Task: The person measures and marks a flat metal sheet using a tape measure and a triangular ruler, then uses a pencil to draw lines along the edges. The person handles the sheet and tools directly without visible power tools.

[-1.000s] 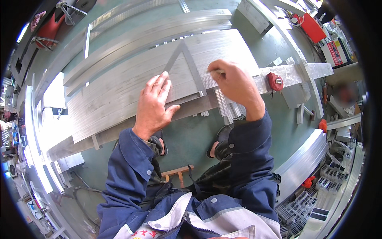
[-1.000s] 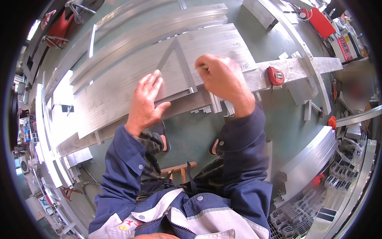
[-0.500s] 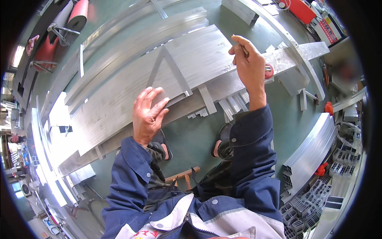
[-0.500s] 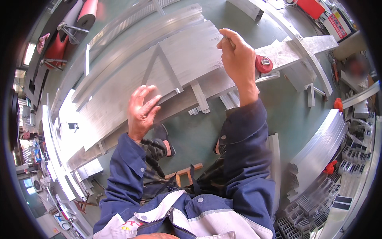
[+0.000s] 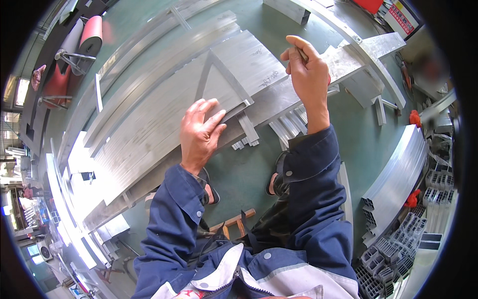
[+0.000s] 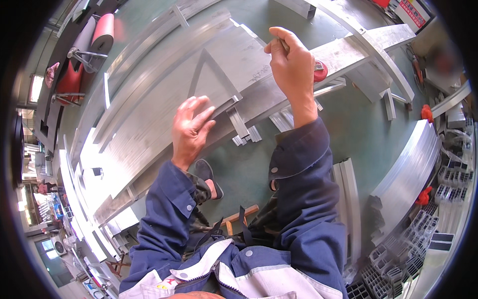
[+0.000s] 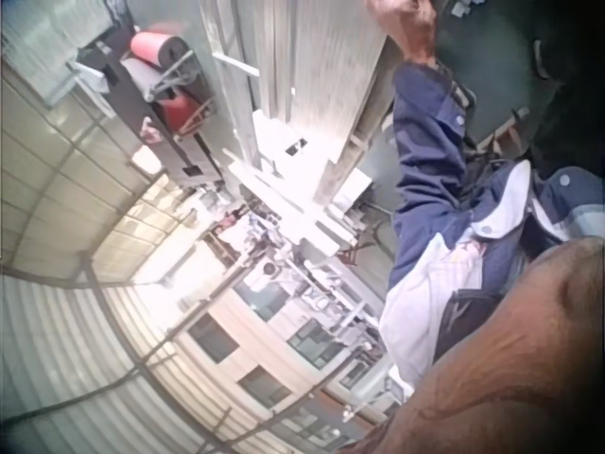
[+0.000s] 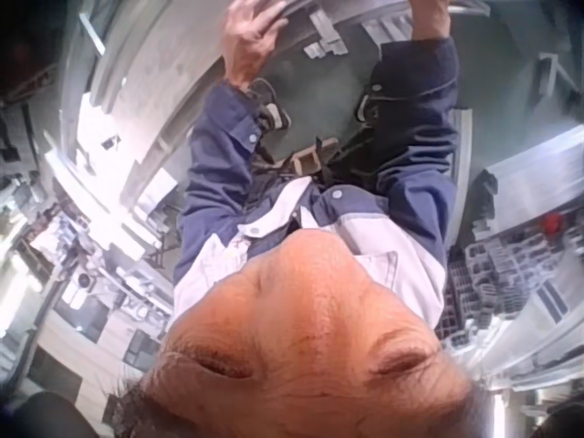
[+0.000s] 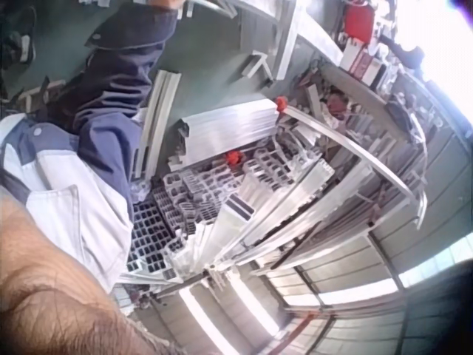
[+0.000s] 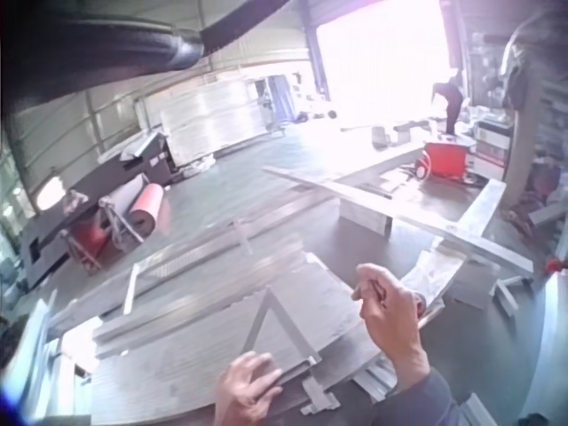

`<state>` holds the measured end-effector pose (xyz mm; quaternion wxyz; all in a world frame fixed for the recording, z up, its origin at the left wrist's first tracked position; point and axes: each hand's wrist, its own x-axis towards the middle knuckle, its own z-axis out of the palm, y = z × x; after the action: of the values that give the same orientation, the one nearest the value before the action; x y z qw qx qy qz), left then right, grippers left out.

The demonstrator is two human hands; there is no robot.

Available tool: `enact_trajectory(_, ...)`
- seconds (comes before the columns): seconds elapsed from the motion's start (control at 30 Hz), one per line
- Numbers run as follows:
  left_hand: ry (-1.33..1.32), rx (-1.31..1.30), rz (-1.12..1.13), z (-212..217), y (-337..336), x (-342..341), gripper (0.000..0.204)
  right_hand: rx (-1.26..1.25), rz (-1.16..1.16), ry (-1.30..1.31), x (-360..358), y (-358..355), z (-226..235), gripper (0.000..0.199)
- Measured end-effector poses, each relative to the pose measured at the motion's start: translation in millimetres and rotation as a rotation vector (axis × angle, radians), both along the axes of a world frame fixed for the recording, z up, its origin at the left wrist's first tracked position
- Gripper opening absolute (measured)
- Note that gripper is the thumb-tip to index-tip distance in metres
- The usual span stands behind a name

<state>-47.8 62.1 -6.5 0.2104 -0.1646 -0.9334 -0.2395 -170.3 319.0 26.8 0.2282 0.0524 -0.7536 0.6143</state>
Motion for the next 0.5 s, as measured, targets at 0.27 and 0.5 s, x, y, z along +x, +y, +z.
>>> enact_trajectory(0.27, -0.017, 0.000, -0.041, -1.3, 17.1, -18.1, 0.034, -0.046, 0.001, -0.034, -5.1, 1.8, -3.1, 0.025)
enact_trajectory(0.5, -0.030, -0.005, -0.060, -1.8, 21.5, -25.6, 0.036, -0.057, 0.003, -0.027, -11.8, 1.6, -6.9, 0.024)
